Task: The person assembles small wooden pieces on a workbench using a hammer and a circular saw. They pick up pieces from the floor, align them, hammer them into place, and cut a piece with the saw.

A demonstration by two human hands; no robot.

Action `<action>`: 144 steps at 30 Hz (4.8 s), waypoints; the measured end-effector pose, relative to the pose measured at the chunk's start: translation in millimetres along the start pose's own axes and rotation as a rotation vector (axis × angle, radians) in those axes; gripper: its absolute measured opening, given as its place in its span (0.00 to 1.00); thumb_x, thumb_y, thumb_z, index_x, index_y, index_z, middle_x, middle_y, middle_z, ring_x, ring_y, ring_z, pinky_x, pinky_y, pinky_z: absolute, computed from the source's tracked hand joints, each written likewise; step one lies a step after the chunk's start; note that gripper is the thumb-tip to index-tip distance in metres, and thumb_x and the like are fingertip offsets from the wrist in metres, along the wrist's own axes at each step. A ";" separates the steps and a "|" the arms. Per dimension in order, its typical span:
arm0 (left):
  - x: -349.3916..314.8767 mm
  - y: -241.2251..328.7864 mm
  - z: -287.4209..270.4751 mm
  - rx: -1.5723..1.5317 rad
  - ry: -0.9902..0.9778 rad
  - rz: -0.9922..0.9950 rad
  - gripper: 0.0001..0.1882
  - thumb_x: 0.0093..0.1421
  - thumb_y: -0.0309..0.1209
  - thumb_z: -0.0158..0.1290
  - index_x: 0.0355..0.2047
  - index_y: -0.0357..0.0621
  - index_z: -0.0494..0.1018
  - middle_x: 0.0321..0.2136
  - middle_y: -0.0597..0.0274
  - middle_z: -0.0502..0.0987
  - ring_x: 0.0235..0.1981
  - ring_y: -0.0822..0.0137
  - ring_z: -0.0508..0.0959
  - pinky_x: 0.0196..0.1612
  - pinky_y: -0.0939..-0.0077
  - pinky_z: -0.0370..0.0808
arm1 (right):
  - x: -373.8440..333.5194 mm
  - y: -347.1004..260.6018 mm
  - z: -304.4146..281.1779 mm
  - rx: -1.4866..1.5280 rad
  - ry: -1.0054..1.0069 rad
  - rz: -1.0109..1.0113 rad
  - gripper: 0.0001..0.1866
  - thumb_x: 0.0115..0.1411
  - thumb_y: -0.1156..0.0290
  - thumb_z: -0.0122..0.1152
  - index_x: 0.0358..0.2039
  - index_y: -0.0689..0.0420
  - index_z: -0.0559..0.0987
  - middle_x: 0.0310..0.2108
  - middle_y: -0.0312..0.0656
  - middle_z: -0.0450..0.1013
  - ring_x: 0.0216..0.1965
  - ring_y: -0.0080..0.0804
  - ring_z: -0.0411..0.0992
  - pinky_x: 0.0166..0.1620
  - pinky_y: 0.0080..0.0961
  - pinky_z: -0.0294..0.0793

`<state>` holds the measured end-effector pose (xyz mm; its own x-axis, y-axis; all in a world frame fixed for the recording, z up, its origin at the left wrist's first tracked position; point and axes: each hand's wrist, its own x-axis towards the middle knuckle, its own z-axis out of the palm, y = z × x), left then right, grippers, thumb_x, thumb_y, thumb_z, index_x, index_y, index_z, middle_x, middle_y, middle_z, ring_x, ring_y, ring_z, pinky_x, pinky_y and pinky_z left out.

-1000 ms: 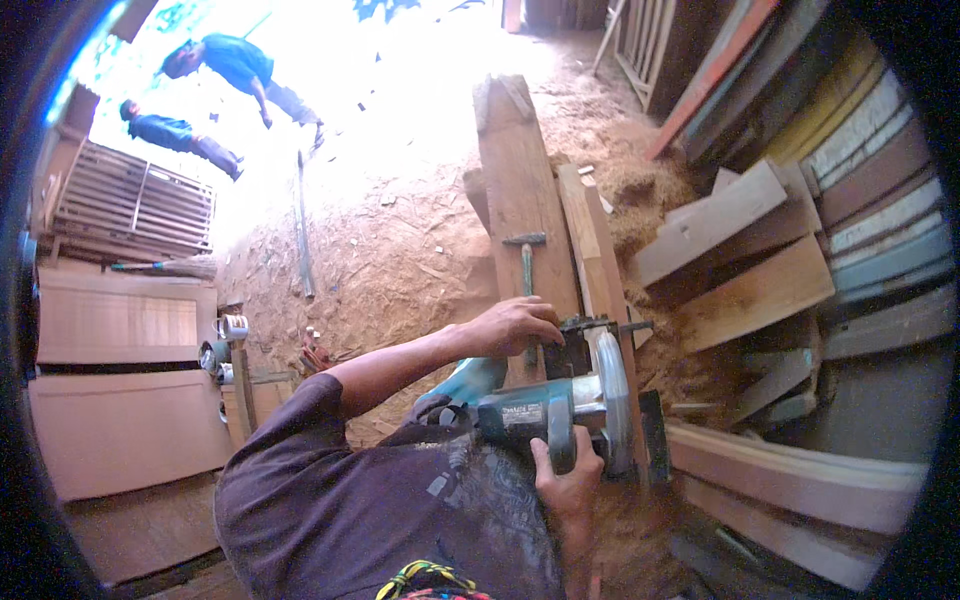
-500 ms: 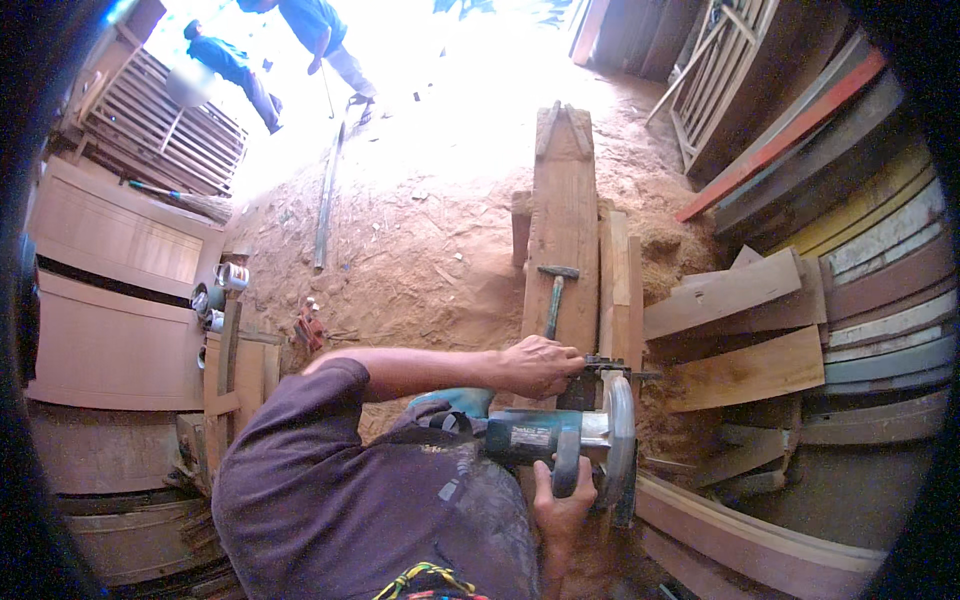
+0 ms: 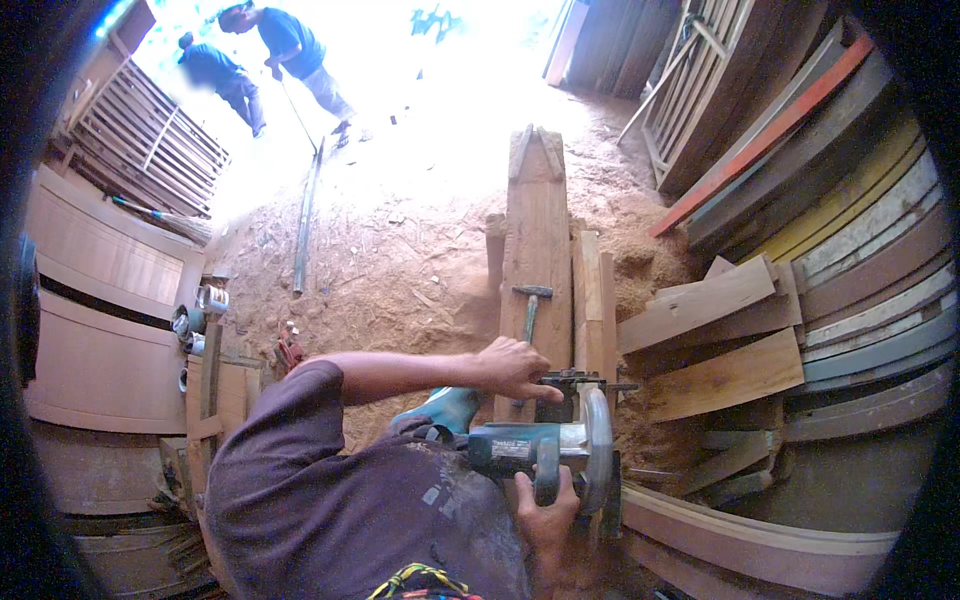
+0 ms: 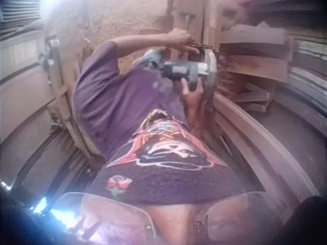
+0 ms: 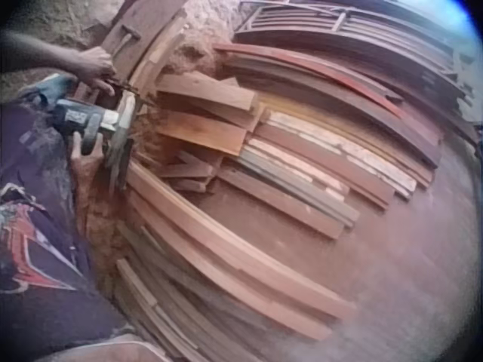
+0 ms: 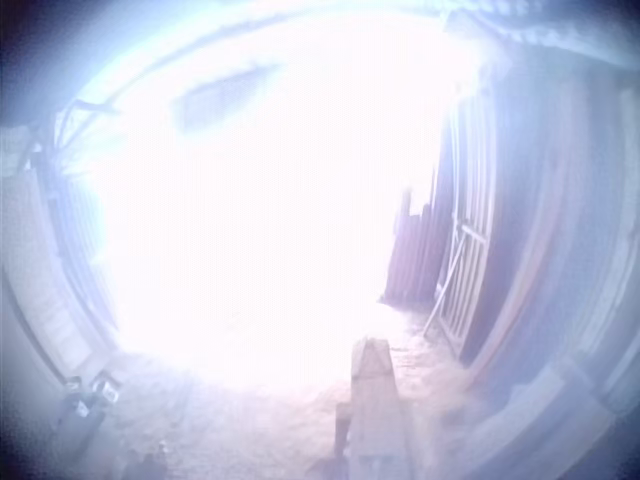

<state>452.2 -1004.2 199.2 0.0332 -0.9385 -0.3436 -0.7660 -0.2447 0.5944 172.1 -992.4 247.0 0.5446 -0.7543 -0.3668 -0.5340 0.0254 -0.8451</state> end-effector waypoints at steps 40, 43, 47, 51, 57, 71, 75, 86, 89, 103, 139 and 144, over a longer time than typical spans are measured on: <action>6.2 -28.4 40.7 0.001 0.205 0.362 0.17 0.56 0.32 0.58 0.45 0.40 0.73 0.43 0.47 0.74 0.48 0.42 0.78 0.47 0.48 0.76 | -1.1 4.2 8.8 0.094 0.090 -0.125 0.15 0.56 0.70 0.76 0.40 0.61 0.81 0.33 0.49 0.83 0.35 0.39 0.83 0.42 0.35 0.80; 11.4 -28.1 38.3 0.039 0.163 0.411 0.17 0.55 0.31 0.57 0.45 0.40 0.73 0.43 0.47 0.74 0.48 0.42 0.77 0.48 0.48 0.76 | -7.9 4.8 9.0 0.127 0.100 -0.120 0.15 0.57 0.69 0.76 0.40 0.61 0.81 0.32 0.48 0.83 0.35 0.38 0.83 0.42 0.35 0.80; 12.0 -15.7 43.9 0.021 0.096 0.458 0.17 0.53 0.29 0.57 0.45 0.39 0.74 0.43 0.46 0.75 0.49 0.42 0.77 0.49 0.47 0.76 | -23.1 8.4 9.5 0.067 0.145 -0.106 0.14 0.57 0.68 0.76 0.39 0.61 0.81 0.32 0.47 0.83 0.34 0.38 0.82 0.41 0.35 0.80; 26.9 -14.5 67.7 -0.040 0.123 0.724 0.17 0.51 0.26 0.58 0.42 0.36 0.73 0.42 0.44 0.74 0.48 0.39 0.77 0.49 0.46 0.76 | -43.2 8.4 8.6 0.080 0.206 -0.114 0.15 0.57 0.67 0.77 0.39 0.62 0.81 0.32 0.48 0.82 0.34 0.39 0.82 0.40 0.35 0.80; 39.6 -2.2 69.1 -0.065 -0.110 1.074 0.13 0.51 0.26 0.59 0.36 0.35 0.72 0.38 0.41 0.74 0.46 0.37 0.77 0.48 0.44 0.76 | -75.3 8.8 8.8 0.082 0.208 0.011 0.19 0.57 0.66 0.78 0.42 0.64 0.81 0.34 0.48 0.82 0.38 0.39 0.81 0.44 0.36 0.78; 18.0 8.6 123.3 -0.257 0.162 0.576 0.18 0.59 0.24 0.57 0.51 0.43 0.77 0.42 0.50 0.80 0.43 0.49 0.82 0.47 0.58 0.81 | -77.5 7.8 28.9 0.227 0.512 0.198 0.20 0.62 0.63 0.74 0.46 0.65 0.81 0.39 0.43 0.80 0.41 0.35 0.77 0.49 0.34 0.76; 1.8 -22.9 117.7 -0.646 0.273 0.358 0.18 0.62 0.21 0.58 0.53 0.44 0.76 0.39 0.57 0.81 0.38 0.61 0.83 0.42 0.67 0.81 | -72.2 14.4 40.3 0.291 0.604 0.222 0.20 0.61 0.62 0.75 0.45 0.65 0.82 0.39 0.43 0.81 0.41 0.34 0.78 0.49 0.34 0.76; 12.1 -69.8 37.2 -0.770 0.289 0.174 0.18 0.67 0.22 0.57 0.57 0.42 0.74 0.38 0.64 0.81 0.37 0.74 0.79 0.41 0.77 0.78 | -42.6 -56.0 28.5 0.085 0.535 0.140 0.13 0.59 0.67 0.76 0.38 0.61 0.83 0.28 0.40 0.82 0.28 0.28 0.79 0.35 0.27 0.78; 14.9 -64.3 18.2 -0.780 0.280 0.191 0.18 0.67 0.23 0.58 0.57 0.42 0.74 0.38 0.65 0.80 0.37 0.75 0.79 0.42 0.77 0.78 | -33.9 -66.2 21.2 0.049 0.421 0.114 0.14 0.57 0.70 0.77 0.40 0.61 0.83 0.28 0.42 0.83 0.31 0.28 0.82 0.34 0.27 0.79; -1.9 64.1 5.2 -0.673 0.303 0.636 0.13 0.63 0.19 0.60 0.49 0.39 0.79 0.42 0.55 0.82 0.42 0.61 0.82 0.46 0.68 0.78 | -17.3 -32.8 -10.3 0.049 0.043 0.064 0.20 0.55 0.64 0.79 0.44 0.59 0.82 0.35 0.48 0.83 0.37 0.46 0.84 0.42 0.36 0.81; 57.8 158.8 -5.7 -0.122 -0.209 0.464 0.15 0.54 0.40 0.65 0.39 0.49 0.81 0.33 0.54 0.84 0.40 0.52 0.85 0.48 0.58 0.78 | -6.4 -13.0 -18.2 0.095 -0.044 -0.121 0.18 0.56 0.68 0.77 0.40 0.61 0.78 0.28 0.52 0.78 0.33 0.49 0.83 0.36 0.38 0.77; 61.4 87.3 -9.8 -0.275 0.166 0.051 0.29 0.50 0.47 0.74 0.41 0.37 0.78 0.38 0.58 0.81 0.42 0.64 0.80 0.45 0.67 0.77 | -4.4 -15.8 -16.7 0.154 -0.020 -0.142 0.16 0.56 0.69 0.77 0.38 0.62 0.77 0.28 0.53 0.78 0.33 0.49 0.83 0.36 0.38 0.78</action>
<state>393.7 -1085.6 237.1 0.1205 -0.9726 -0.1989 -0.5677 -0.2319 0.7899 167.4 -1000.5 268.4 0.6210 -0.7442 -0.2459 -0.3467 0.0205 -0.9377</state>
